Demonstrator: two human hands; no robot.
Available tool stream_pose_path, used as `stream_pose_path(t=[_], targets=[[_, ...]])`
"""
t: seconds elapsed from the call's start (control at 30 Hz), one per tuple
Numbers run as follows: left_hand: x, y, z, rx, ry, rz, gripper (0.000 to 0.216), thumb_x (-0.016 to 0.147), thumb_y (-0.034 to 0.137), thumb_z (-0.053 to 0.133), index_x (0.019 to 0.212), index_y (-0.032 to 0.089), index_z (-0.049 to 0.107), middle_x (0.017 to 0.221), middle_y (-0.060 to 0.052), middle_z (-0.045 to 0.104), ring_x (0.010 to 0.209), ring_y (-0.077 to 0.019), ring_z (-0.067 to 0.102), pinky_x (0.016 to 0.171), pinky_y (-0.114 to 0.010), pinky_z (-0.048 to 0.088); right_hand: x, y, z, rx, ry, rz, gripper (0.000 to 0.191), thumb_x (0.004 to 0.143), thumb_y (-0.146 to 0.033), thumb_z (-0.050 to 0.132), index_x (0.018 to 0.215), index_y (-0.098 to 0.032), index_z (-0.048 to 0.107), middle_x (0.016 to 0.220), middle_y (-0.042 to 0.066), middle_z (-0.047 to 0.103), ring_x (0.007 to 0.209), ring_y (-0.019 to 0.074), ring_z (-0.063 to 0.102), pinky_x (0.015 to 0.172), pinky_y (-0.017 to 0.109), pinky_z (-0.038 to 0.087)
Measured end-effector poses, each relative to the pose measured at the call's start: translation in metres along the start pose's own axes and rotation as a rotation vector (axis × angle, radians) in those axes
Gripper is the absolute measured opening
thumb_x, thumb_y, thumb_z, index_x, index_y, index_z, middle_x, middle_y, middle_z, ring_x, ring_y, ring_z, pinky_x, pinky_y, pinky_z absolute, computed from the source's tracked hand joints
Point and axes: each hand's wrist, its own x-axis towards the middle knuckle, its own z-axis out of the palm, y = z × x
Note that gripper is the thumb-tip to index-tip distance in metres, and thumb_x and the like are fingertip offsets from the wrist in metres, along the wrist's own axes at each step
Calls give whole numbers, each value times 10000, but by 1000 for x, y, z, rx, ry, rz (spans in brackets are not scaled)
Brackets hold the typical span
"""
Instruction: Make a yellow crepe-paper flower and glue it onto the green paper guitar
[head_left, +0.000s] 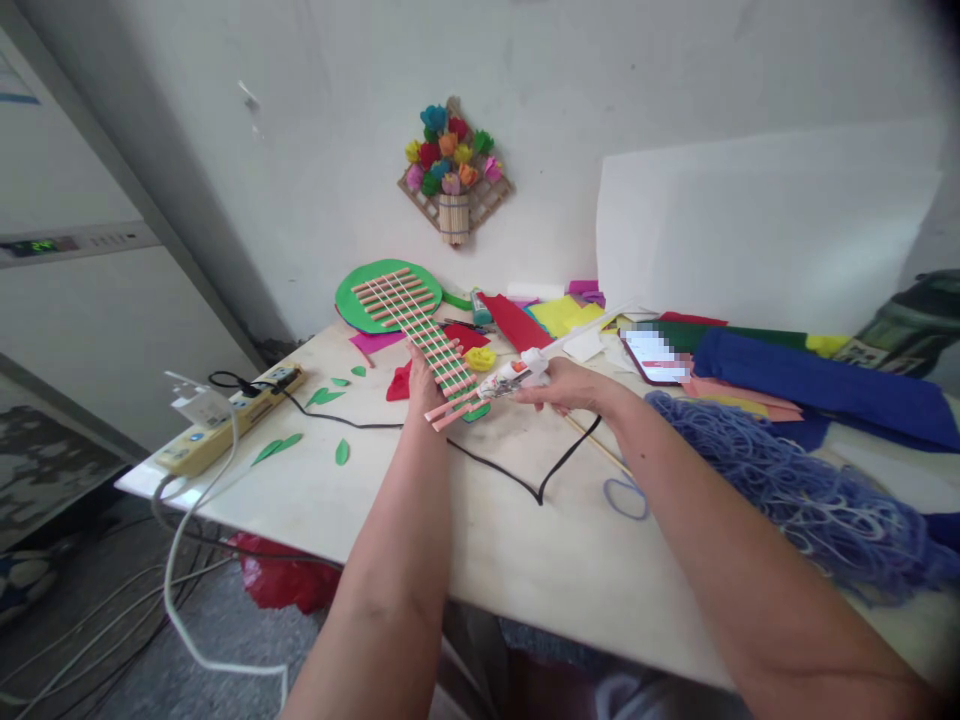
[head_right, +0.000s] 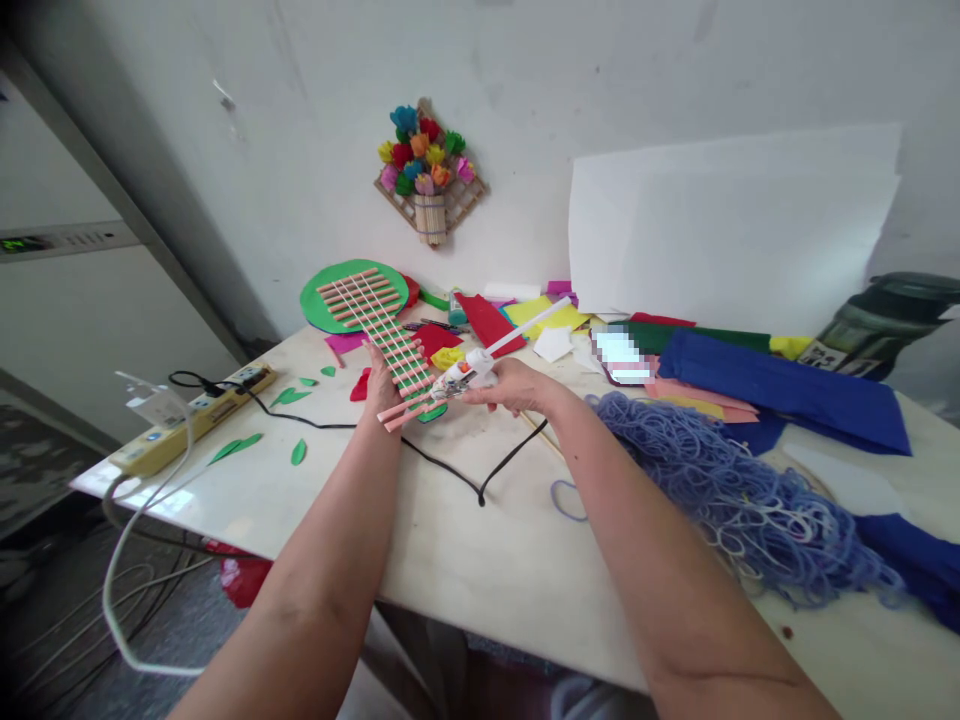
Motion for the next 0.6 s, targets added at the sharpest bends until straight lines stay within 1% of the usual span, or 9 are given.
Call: stream_pose_path(t=[0.1, 0.27, 0.37, 0.5, 0.6], targets=[[3, 0, -1, -43, 4, 16, 616, 754, 713, 457, 1035, 197, 641, 951, -136, 692, 723, -279, 679, 603, -413, 559, -1, -3, 1, -19, 12, 22, 350, 636, -442, 757, 742, -132, 634, 535, -6, 578, 390, 47, 414, 334, 173, 360], [2, 2, -1, 59, -4, -3, 664, 757, 742, 410, 1034, 188, 649, 988, -125, 689, 645, -250, 666, 590, -422, 555, 0, -5, 3, -14, 18, 50, 367, 607, -444, 777, 752, -135, 641, 520, -17, 556, 394, 54, 430, 324, 171, 355], [-1, 2, 1, 76, -6, 31, 654, 774, 725, 411, 1040, 176, 650, 1009, -125, 682, 653, -237, 664, 595, -410, 554, 0, -4, 4, -19, 22, 51, 380, 598, -452, 779, 760, -137, 641, 512, -22, 545, 386, 53, 422, 321, 171, 348], [-6, 2, 5, 46, 23, 62, 618, 778, 695, 451, 1015, 162, 653, 957, -134, 684, 676, -236, 660, 589, -389, 552, 0, -5, 6, -39, 25, 34, 365, 609, -455, 767, 726, -138, 629, 498, -30, 517, 385, 57, 421, 334, 182, 354], [-7, 2, 6, 55, 5, 58, 600, 796, 683, 435, 995, 162, 656, 915, -110, 688, 664, -228, 657, 585, -385, 556, 0, -6, 7, -54, 23, 38, 348, 623, -451, 755, 712, -142, 622, 472, -43, 478, 396, 68, 433, 338, 185, 354]])
